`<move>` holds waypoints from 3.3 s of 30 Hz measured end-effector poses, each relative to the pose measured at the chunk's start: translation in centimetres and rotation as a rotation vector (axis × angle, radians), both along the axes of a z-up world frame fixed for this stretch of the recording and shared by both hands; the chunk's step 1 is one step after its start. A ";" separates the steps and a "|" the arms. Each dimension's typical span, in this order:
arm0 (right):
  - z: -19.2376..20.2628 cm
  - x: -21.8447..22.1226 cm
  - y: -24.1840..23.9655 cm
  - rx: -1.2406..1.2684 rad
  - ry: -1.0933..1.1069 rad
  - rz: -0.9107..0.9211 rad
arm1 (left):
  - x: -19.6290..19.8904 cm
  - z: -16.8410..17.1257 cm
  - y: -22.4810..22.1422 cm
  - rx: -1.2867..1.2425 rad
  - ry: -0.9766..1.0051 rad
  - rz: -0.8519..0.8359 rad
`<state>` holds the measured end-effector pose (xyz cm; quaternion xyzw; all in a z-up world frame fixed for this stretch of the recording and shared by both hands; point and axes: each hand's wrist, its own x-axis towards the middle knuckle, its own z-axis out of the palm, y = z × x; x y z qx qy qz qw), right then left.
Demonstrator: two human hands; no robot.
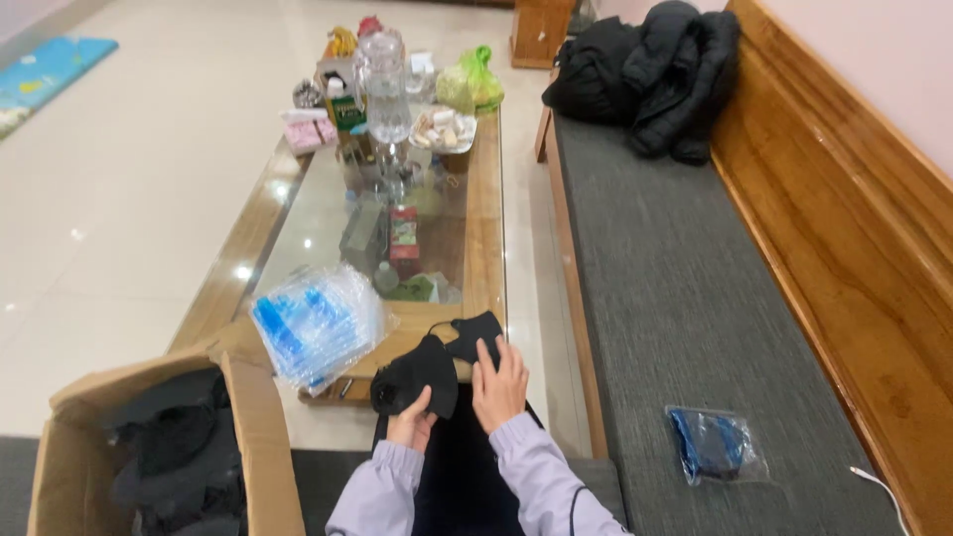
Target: Package black face masks into individual plastic bags
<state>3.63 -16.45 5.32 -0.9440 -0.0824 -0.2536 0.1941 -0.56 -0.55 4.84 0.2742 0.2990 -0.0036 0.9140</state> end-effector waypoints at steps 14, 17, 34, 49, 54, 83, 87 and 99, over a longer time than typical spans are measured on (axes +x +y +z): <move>2.2 -3.2 3.3 0.330 0.278 0.345 | 0.5 -2.7 0.3 0.101 -0.019 -0.036; 2.4 -3.3 3.4 0.283 0.215 0.349 | 0.6 -3.0 0.2 0.117 -0.003 -0.035; 4.8 -3.7 3.6 0.232 -0.188 0.374 | 0.8 -3.9 0.1 0.066 -0.090 0.031; -2.4 3.5 0.6 1.273 0.358 -0.064 | 0.5 -2.2 1.0 -0.068 -0.055 0.106; -5.7 6.6 -2.2 1.220 0.501 -0.244 | 1.0 -4.8 1.6 -0.184 -0.061 0.135; 2.8 -0.1 2.2 0.406 0.181 0.093 | 0.5 -1.9 0.7 -0.013 -0.044 0.017; 3.9 -1.6 3.6 0.334 0.145 0.209 | 0.2 0.2 0.5 0.008 -0.071 0.000; 5.7 -3.2 4.6 0.272 0.031 0.322 | 0.5 -1.4 0.0 0.029 -0.104 0.083</move>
